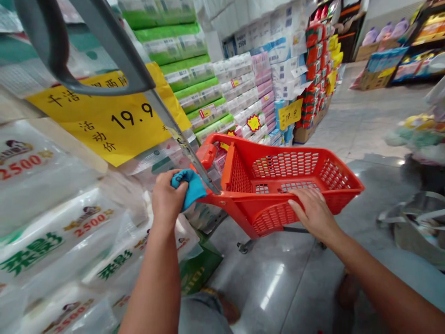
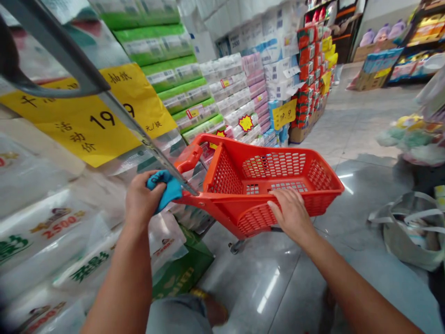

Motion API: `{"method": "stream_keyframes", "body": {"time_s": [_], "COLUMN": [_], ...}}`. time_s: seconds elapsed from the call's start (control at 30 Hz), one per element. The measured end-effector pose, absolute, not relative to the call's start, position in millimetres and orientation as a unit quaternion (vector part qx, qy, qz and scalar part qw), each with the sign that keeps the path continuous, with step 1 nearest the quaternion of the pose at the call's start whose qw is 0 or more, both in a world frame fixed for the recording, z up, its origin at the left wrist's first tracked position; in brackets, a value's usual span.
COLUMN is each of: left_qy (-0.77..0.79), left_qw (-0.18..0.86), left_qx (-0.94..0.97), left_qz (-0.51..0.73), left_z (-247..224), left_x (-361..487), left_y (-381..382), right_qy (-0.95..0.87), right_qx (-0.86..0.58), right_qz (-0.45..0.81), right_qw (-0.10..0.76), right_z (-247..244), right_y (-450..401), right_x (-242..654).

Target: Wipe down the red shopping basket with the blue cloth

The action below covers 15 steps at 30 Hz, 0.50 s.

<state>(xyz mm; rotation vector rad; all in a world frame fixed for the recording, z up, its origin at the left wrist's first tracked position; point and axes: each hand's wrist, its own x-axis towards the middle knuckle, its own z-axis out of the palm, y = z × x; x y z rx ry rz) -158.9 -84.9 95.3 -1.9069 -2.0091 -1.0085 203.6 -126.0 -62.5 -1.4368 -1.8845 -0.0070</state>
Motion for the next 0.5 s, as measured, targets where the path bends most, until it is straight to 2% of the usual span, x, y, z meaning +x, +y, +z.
{"method": "stream_keyframes", "body": {"time_s": [0.13,0.3,0.5], "left_qy": [-0.667,-0.624,-0.642], "left_qw": [0.065,0.051,0.029], "left_qx": [-0.685,-0.743,-0.719], "left_qz": [-0.286,-0.236,-0.265], "left_z": [108.5,114.0,118.7], "left_x": [-156.1,-137.4,-143.2], "left_y": [-88.3,-119.4,-99.1], "right_qy": [-0.725,-0.77,-0.752], "right_qx": [-0.577,-0.486,-0.508], "right_qz": [0.031,0.094,-0.012], "right_qw": [0.375,0.403,0.419], "right_z": [-44.9,-10.5,-2.9], "right_y": [-115.8,-112.7,-120.3], "right_x": [195.7,140.8,105.2]}}
